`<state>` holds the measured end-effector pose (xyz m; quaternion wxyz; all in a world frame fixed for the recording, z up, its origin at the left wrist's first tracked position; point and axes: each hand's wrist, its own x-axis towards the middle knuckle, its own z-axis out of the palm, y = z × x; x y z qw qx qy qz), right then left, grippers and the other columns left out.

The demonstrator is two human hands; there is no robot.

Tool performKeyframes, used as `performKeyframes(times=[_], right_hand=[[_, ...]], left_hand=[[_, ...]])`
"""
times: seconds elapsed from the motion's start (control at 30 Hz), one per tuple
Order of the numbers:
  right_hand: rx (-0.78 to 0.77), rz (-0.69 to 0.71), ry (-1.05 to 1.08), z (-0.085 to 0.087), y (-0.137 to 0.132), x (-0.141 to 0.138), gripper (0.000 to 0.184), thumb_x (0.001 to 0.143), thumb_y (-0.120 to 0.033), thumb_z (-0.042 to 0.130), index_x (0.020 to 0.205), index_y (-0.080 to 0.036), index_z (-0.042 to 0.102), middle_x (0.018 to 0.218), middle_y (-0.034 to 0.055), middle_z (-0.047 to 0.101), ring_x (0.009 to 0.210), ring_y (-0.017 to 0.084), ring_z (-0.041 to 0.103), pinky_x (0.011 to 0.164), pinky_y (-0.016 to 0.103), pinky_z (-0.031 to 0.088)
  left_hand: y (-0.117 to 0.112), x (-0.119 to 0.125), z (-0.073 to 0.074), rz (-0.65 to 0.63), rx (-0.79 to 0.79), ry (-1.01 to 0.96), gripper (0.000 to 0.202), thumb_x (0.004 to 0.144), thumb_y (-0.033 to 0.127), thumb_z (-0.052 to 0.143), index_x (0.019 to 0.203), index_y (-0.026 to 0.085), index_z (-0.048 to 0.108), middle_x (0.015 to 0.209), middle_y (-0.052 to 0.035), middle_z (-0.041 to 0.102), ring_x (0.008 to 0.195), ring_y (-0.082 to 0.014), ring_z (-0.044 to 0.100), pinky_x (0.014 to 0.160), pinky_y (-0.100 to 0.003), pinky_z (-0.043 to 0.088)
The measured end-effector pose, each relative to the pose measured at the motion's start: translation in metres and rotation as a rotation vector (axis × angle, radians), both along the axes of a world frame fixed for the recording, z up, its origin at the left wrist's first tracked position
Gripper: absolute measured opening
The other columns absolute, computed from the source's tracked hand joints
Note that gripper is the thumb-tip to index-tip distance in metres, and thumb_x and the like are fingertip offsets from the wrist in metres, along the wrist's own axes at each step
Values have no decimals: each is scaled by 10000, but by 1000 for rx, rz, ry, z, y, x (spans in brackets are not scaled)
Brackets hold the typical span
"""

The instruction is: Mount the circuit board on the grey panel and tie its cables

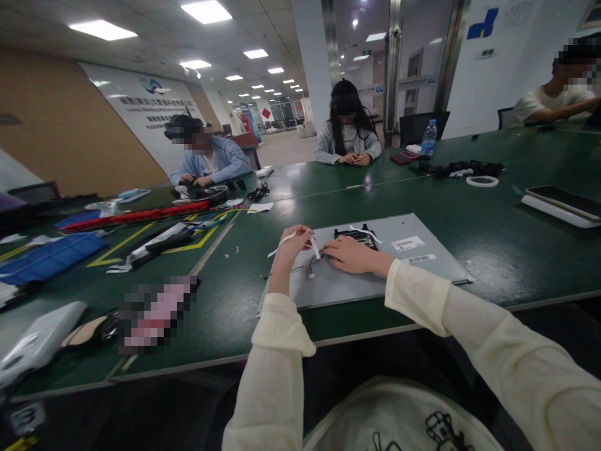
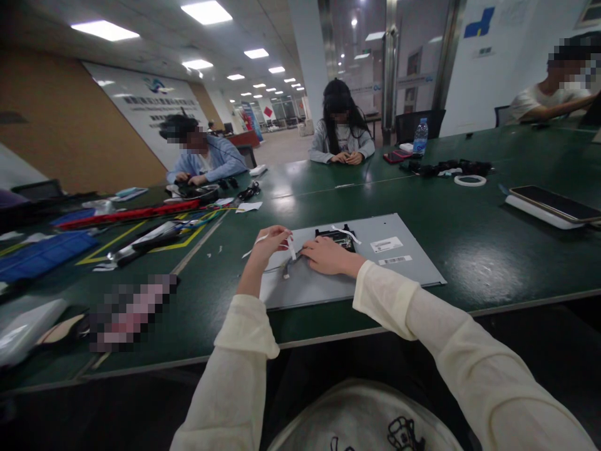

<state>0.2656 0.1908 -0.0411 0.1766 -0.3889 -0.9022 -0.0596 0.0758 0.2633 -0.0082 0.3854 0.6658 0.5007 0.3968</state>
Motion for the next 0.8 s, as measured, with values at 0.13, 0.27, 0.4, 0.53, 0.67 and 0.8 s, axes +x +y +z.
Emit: performKeyframes(times=[0.13,0.27,0.4,0.53,0.67,0.8], right_hand=[[-8,6,26,-3,1,-1,328,946,-222,463,1228,-144,613,1245,136,589,1083,245,545,980,422,387],[-23,29,61,-4,1,-2,327,949,-204,459,1236,-158,608,1253,128,599,1152,239,538,1013,417,373],[-32,48,73,-1,0,-2,309,950,-203,461,1211,-152,619,1232,121,624,1157,236,557,1013,396,377],[-40,72,84,0,-1,-1,292,947,-182,461,1180,-140,632,1217,125,637,1146,230,575,1003,380,380],[-34,58,79,-4,0,-2,304,947,-177,456,1198,-142,623,1239,130,628,1168,234,566,1005,393,371],[-25,28,71,-6,0,-3,306,950,-182,454,1206,-150,619,1242,130,628,1163,240,568,993,402,371]], left_hand=[[3,-2,-5,8,38,69,175,735,349,615,738,174,621,700,-21,660,592,-112,622,540,-198,512],[4,-4,-7,4,49,124,187,752,367,595,747,181,615,713,-28,670,606,-123,633,538,-202,502],[4,-5,-9,-46,36,174,167,742,350,608,735,183,616,693,-25,658,617,-137,642,533,-208,496],[1,-6,-12,-76,-5,219,146,725,326,625,728,181,627,671,-15,639,597,-135,632,520,-207,487],[1,-7,-12,-94,-11,195,129,694,309,648,697,182,623,646,-1,618,581,-128,611,519,-208,486],[1,-6,-10,-42,-38,175,132,674,306,659,706,183,627,660,-7,635,583,-127,610,513,-203,474]])
